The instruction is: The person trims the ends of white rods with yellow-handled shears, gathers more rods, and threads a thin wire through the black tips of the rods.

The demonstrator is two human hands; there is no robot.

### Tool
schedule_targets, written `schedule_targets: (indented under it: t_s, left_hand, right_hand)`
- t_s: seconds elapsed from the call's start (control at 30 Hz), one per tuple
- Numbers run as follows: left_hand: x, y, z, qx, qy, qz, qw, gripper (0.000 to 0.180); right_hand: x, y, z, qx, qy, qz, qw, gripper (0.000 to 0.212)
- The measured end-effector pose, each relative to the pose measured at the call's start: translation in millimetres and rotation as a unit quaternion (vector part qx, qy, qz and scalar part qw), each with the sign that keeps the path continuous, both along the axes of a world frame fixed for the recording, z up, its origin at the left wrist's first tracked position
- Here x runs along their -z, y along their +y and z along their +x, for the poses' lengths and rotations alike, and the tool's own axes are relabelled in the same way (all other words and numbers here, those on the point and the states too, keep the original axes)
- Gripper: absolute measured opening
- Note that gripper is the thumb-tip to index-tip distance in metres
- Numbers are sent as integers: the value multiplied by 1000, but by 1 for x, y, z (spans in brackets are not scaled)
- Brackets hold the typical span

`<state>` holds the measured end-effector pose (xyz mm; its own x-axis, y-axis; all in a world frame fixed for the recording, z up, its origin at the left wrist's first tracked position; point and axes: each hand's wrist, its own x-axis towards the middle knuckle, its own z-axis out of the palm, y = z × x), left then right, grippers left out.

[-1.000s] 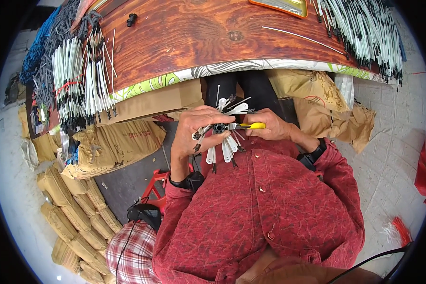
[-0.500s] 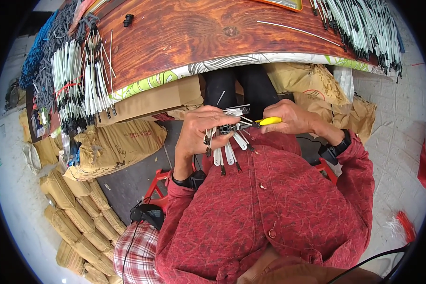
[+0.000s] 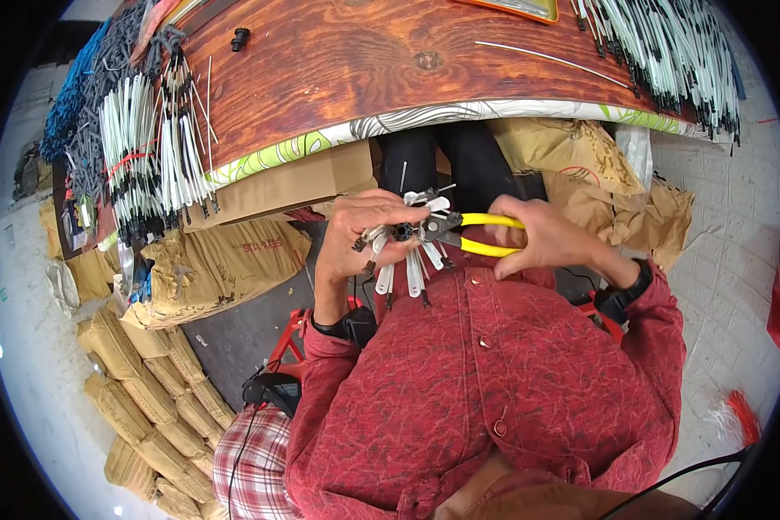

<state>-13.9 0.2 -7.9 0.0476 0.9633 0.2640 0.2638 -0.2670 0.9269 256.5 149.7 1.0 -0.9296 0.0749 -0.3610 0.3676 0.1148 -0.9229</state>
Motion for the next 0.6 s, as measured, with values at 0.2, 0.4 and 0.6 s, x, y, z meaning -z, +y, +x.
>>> schedule_targets:
  t_s: [0.2,0.4,0.6]
  left_hand:
    - [-8,-1,1,-8,1,-21,1000,39]
    - [-6,-2,2,47,-4,-9,999,45]
    - [2,-7,-8,25,4,6,1000,44]
  right_hand:
    - [-24,7,0,105,-42,-108,988,38]
    - [-1,20,8,4,-224,-405,886,45]
    - [-38,-9,-1,41,72,228,970,52]
